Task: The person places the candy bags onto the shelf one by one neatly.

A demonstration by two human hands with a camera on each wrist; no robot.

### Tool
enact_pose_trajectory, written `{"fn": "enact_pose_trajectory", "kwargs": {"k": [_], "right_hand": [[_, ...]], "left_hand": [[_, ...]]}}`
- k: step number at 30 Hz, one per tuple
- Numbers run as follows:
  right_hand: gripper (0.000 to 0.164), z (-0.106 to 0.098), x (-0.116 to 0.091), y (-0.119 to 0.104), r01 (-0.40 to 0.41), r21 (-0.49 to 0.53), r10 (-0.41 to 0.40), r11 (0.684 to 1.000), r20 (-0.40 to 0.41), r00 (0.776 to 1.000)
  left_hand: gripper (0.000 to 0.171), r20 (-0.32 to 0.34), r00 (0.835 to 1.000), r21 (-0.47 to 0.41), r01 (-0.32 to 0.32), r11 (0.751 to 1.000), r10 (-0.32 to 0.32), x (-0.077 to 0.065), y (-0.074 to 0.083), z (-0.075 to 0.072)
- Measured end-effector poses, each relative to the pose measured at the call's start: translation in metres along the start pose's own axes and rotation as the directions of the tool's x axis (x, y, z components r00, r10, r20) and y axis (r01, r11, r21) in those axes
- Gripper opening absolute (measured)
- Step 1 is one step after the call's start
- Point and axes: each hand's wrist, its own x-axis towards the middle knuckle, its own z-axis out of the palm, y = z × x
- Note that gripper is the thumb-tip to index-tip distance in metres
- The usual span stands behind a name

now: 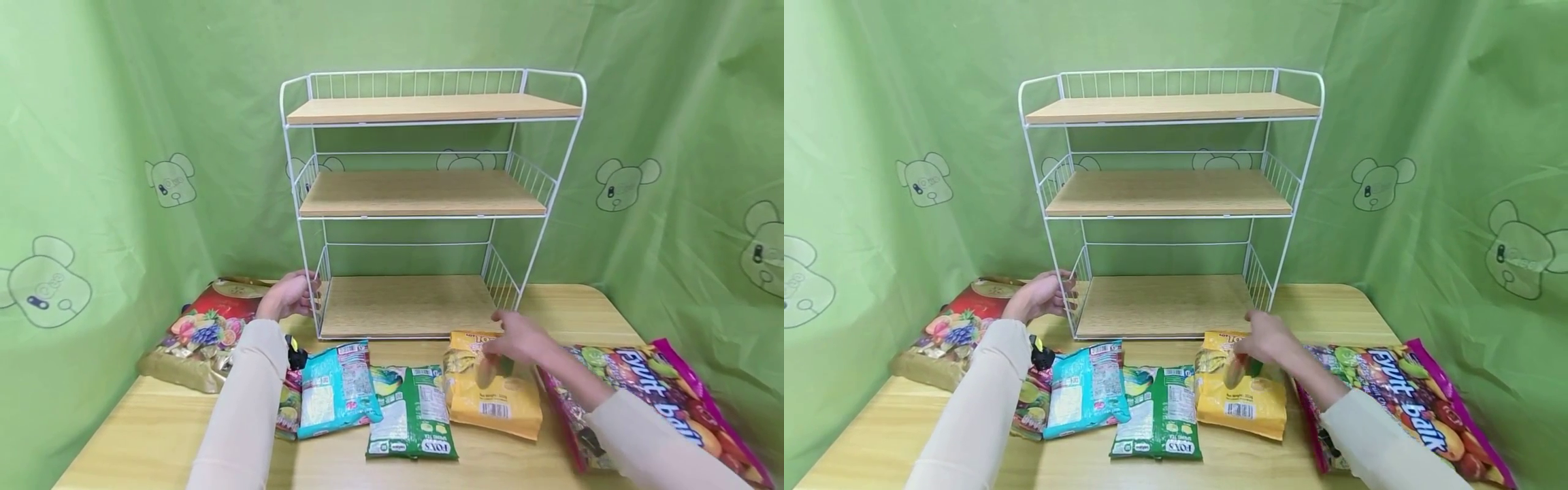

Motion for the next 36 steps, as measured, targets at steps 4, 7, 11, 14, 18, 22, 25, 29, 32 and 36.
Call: {"fn": "enact_pose_trajectory", "kwargs": {"k": [4,7,11,14,18,22,25,29,32,36], "right_hand": [[0.068,-0.014,-0.007,0.016,-0.016,-0.050,0.015,0.999,-0.020,1.000],[0.057,-0.019,-0.013,0.026,-0.057,-0.011,0.058,0.998,0.034,0.998],[0.047,-0.017,-0.021,0.037,-0.151,0.121,0.124,0.981,0.206,0.971],[0.046,-0.013,-0.025,0.045,-0.206,0.210,0.130,0.956,0.324,0.937],[0.043,-0.010,-0.027,0.051,-0.244,0.273,0.116,0.931,0.414,0.903],[0.041,-0.011,-0.027,0.052,-0.266,0.303,0.108,0.915,0.451,0.886],[0.043,-0.010,-0.027,0.051,-0.266,0.300,0.101,0.916,0.469,0.878],[0.044,-0.006,-0.027,0.052,-0.260,0.308,0.081,0.915,0.493,0.866],[0.044,-0.003,-0.025,0.055,-0.261,0.329,0.067,0.908,0.500,0.863],[0.042,0.001,-0.023,0.057,-0.275,0.364,0.063,0.890,0.500,0.864]], "left_hand": [[0.041,0.005,1.000,0.003,-0.003,1.000,0.003,0.000,0.000,0.000],[0.040,0.003,1.000,0.006,-0.004,1.000,0.004,-0.001,0.001,0.000],[0.038,0.004,1.000,0.007,-0.002,1.000,0.002,-0.001,0.001,-0.001],[0.039,0.007,1.000,0.005,-0.002,1.000,0.002,-0.001,0.001,-0.001],[0.040,0.007,1.000,0.001,0.001,1.000,-0.001,0.000,0.000,0.000],[0.041,0.010,1.000,0.003,-0.001,1.000,0.001,0.001,-0.001,0.000],[0.041,0.012,1.000,0.001,0.003,1.000,-0.003,0.000,-0.001,-0.001],[0.041,0.009,1.000,0.000,0.009,1.000,-0.009,-0.001,0.000,-0.001],[0.042,0.008,1.000,0.002,0.007,1.000,-0.007,-0.001,0.001,-0.001],[0.043,0.010,1.000,0.000,0.004,1.000,-0.004,-0.001,0.000,-0.002]]}}
